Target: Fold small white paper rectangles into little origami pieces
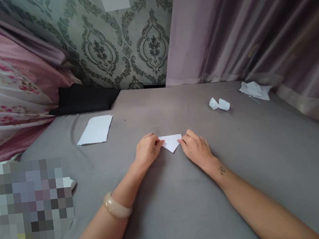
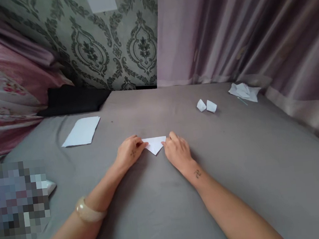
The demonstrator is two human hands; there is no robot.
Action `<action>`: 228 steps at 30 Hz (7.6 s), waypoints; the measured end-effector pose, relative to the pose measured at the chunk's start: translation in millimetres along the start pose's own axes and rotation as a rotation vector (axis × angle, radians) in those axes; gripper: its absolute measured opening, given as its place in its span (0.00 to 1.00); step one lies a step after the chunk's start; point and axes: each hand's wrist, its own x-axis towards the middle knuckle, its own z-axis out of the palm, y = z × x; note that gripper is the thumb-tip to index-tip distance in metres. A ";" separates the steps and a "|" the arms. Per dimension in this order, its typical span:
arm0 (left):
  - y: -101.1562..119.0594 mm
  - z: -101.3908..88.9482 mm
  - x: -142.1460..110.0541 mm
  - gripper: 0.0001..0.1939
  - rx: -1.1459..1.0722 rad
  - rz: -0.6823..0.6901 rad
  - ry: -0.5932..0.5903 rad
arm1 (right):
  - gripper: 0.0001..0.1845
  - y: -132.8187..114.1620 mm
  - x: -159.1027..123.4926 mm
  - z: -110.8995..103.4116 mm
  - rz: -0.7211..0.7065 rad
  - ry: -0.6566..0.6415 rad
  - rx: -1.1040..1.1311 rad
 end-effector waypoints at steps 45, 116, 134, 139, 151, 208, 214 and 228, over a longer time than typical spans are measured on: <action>2.9 1.1 -3.8 0.15 0.430 0.666 0.134 | 0.14 15.0 4.9 -1.1 -0.536 0.221 -0.090; 0.9 12.4 -12.8 0.19 0.202 0.276 0.098 | 0.11 44.0 18.3 10.9 0.036 -0.107 0.606; 12.5 7.9 -25.9 0.13 0.382 0.477 -0.128 | 0.21 -37.8 -32.1 0.3 -0.286 -0.001 0.038; 9.1 5.7 -34.1 0.16 0.418 0.395 -0.127 | 0.23 -38.2 -33.2 -3.5 -0.239 -0.003 -0.072; 7.0 -0.6 -44.0 0.21 0.423 0.247 -0.176 | 0.19 -27.8 -28.6 -7.4 -0.131 0.002 -0.131; 41.9 -9.8 -27.3 0.10 -1.485 -0.115 0.285 | 0.07 -33.0 -13.8 -17.5 -0.084 0.525 0.829; 45.2 -5.0 -27.0 0.11 -1.549 -0.184 0.282 | 0.07 -39.6 -18.9 -21.6 -0.259 0.597 0.659; 44.3 -0.6 -26.5 0.13 -1.545 -0.181 0.227 | 0.28 -38.9 -23.4 -11.5 -0.387 0.563 0.269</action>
